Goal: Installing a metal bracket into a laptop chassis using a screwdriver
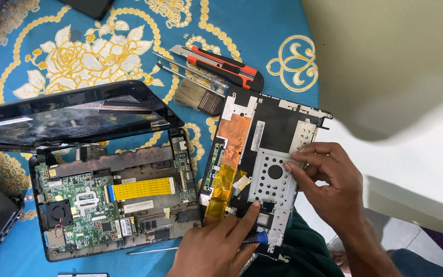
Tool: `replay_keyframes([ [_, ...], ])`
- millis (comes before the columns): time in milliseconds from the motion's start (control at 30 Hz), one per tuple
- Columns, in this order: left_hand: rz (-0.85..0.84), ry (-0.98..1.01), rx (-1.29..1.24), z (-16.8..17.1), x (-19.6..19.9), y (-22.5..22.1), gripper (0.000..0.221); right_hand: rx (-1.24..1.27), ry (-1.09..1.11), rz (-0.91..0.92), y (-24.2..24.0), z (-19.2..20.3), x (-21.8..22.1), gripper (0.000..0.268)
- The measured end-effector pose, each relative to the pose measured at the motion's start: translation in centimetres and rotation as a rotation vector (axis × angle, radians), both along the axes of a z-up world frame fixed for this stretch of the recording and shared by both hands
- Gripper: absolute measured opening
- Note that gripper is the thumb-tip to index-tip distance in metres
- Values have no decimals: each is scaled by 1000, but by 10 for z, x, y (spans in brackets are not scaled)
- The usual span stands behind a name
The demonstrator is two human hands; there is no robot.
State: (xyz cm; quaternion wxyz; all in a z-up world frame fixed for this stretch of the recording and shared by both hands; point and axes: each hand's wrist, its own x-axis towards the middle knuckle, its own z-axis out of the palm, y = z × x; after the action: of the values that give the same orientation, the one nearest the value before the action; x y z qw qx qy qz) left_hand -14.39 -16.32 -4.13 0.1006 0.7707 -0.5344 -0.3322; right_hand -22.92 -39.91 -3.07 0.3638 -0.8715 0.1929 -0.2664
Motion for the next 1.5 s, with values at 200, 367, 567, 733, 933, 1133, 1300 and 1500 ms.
replay_keyframes([
  [200,2,-42,-12,0,-4,-5,81,-91,-15,36,-4,0,-1,17],
  [367,69,-85,-16,-5,-10,-6,81,-87,-43,32,-5,-4,1,15],
  [567,49,-107,-136,-5,-5,-5,72,22,-29,18,-3,-3,-4,19],
  [733,-26,-64,-1,7,-2,-12,73,151,-9,-19,1,-2,-10,29],
  [933,-35,-143,-110,0,-7,-11,78,144,73,-3,-10,-6,-19,30],
  [1133,-47,-79,-5,3,-8,-15,83,467,221,-118,-9,-2,-21,34],
  [1300,-79,49,140,16,2,-21,84,425,205,-140,-8,1,-20,29],
  [1500,-3,70,108,6,-1,-12,95,300,138,-55,5,11,-5,24],
])
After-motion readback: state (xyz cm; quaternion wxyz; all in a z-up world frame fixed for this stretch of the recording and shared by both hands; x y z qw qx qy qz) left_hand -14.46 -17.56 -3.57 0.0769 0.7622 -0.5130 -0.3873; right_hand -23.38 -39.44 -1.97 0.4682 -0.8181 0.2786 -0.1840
